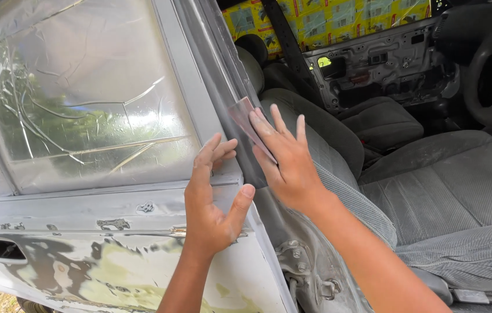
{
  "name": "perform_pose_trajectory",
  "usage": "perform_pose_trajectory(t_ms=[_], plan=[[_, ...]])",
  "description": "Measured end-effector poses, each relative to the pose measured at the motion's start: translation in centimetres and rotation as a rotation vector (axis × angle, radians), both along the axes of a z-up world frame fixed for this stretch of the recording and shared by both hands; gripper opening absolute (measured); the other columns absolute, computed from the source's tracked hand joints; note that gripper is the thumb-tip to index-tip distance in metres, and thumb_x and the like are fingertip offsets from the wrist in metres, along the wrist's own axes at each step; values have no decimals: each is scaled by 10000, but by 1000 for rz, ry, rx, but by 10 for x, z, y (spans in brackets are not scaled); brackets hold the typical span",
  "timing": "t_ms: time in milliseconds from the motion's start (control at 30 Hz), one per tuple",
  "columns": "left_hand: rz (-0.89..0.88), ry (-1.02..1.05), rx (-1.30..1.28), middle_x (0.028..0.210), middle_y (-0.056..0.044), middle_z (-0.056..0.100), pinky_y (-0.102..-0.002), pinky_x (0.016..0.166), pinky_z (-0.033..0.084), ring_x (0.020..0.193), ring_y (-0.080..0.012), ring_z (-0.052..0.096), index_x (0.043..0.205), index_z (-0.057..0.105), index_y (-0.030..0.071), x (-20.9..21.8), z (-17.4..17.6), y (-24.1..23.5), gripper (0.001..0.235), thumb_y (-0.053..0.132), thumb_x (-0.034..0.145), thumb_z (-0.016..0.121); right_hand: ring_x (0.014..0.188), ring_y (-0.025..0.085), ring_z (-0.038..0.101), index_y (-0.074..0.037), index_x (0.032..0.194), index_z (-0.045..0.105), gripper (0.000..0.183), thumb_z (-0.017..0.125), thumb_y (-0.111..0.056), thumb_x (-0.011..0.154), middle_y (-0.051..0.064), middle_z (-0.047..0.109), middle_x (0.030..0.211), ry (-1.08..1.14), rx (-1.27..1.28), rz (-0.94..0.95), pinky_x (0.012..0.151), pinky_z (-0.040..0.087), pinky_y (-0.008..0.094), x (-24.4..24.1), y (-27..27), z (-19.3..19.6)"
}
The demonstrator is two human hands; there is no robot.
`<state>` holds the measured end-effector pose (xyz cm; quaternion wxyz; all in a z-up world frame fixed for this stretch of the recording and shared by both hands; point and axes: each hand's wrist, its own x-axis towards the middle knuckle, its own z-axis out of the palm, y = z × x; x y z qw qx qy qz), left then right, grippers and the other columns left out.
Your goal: The person sands the exterior surface of a car door using a sanding block. They work along the door's edge, the area around the hinges, and the lower panel, occasionally dipping the sanding block into a container of water.
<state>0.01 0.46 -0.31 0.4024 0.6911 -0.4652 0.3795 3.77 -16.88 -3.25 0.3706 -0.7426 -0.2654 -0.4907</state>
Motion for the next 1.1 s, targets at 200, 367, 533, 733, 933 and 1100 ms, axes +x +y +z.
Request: perform_pose_trajectory(t_ms=[200, 367, 533, 733, 933, 1100], plan=[[-53, -11, 2, 1369, -164, 633, -424, 1135, 513, 1268, -282, 625, 1559, 274, 34, 0, -1, -4, 751, 314, 959, 629, 1589, 429, 180, -92, 1599, 320, 583, 426, -116, 1026, 120, 368, 1664, 93, -128, -97, 1215, -29, 716, -32, -20, -97], [-7, -35, 22, 1372, -192, 607, -439, 1086, 525, 1351, -332, 482, 1432, 358, -11, 1, -3, -7, 616, 363, 988, 564, 1568, 472, 214, -88, 1600, 299, 532, 436, -154, 1089, 146, 412, 1647, 14, -147, -132, 1179, 65, 761, -2, -9, 5], [68, 36, -32, 1630, -237, 320, -406, 1055, 467, 1297, -305, 601, 1381, 511, 36, 0, -3, -4, 549, 389, 966, 573, 1579, 463, 232, -73, 1618, 243, 543, 388, -166, 1103, 134, 356, 1677, 34, -135, -76, 1221, 56, 720, -28, -9, -43], [86, 31, 6, 1648, -212, 315, -403, 1017, 481, 1205, -288, 663, 1373, 506, 70, -3, -5, -9, 545, 419, 962, 586, 1570, 442, 222, -67, 1603, 304, 608, 453, -147, 1018, 126, 360, 1666, 94, -138, -177, 1209, 41, 731, -26, -12, -72], [53, -20, -59, 1493, -257, 482, -457, 998, 491, 1201, -365, 613, 1550, 264, -94, 8, -5, -10, 786, 387, 994, 540, 1577, 419, 215, -134, 1661, 254, 599, 442, -277, 1110, 94, 278, 1713, -53, -64, -142, 1196, 80, 753, -6, -5, -23], [115, -5, -66, 1438, -271, 510, -453, 982, 477, 1180, -357, 616, 1544, 226, -118, 5, -8, -12, 864, 406, 950, 572, 1537, 412, 218, -137, 1615, 337, 583, 407, -253, 1048, 84, 347, 1675, 137, -117, -88, 1145, 17, 746, -44, -19, -105]])
